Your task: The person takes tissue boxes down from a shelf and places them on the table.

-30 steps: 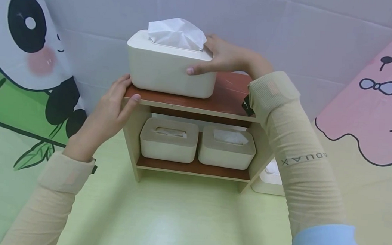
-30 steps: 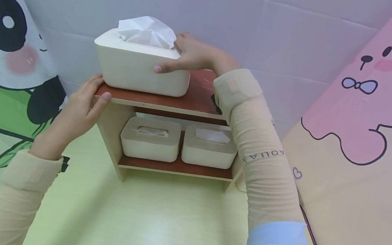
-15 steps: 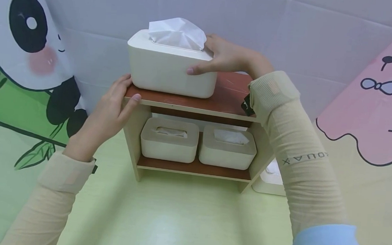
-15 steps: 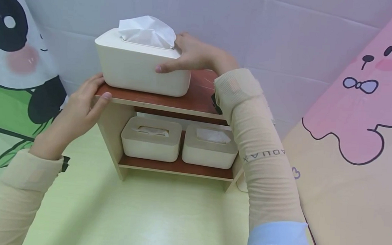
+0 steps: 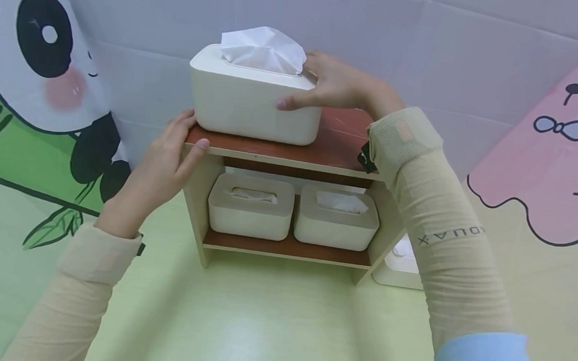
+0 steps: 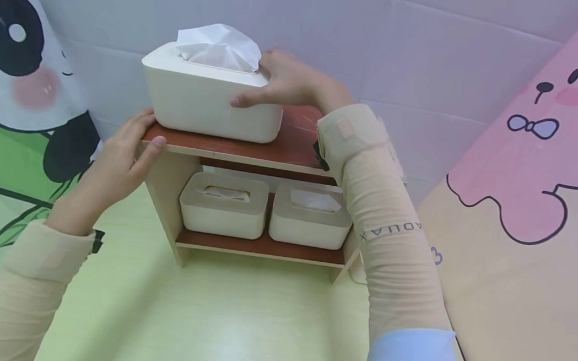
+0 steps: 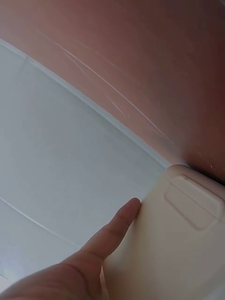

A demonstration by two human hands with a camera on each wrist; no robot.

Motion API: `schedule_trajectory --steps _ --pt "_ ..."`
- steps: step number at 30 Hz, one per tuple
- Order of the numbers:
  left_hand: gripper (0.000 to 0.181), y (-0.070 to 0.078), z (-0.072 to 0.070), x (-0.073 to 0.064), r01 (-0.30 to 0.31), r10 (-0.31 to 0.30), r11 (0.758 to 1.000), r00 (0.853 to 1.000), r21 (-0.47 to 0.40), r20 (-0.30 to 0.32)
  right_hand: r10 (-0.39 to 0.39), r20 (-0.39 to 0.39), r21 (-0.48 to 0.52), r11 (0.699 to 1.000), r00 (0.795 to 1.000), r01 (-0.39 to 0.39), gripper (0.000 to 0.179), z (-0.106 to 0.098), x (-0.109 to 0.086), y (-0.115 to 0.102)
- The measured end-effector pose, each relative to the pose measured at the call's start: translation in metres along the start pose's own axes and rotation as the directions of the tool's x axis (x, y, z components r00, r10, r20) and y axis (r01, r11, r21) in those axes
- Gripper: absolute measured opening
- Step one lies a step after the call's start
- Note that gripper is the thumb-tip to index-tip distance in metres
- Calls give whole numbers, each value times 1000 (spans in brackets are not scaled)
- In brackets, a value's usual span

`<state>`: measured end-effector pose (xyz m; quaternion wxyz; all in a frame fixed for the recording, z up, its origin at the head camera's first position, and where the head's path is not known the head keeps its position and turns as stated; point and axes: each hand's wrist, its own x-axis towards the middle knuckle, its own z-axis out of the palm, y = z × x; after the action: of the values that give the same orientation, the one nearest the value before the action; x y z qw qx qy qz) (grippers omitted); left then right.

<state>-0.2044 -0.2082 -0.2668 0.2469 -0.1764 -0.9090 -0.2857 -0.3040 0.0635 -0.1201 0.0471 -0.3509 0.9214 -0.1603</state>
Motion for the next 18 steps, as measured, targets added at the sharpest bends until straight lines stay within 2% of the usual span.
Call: schedule_trajectory --steps 3,18 --pt "60 0 0 0 -1 1 1000 1000 0 1 27 -11 12 1000 1000 -27 83 0 -1 0" --pt "60 1 2 2 9 -9 1000 1000 -2 3 38 -48 31 999 998 -37 80 -2 -9 5"
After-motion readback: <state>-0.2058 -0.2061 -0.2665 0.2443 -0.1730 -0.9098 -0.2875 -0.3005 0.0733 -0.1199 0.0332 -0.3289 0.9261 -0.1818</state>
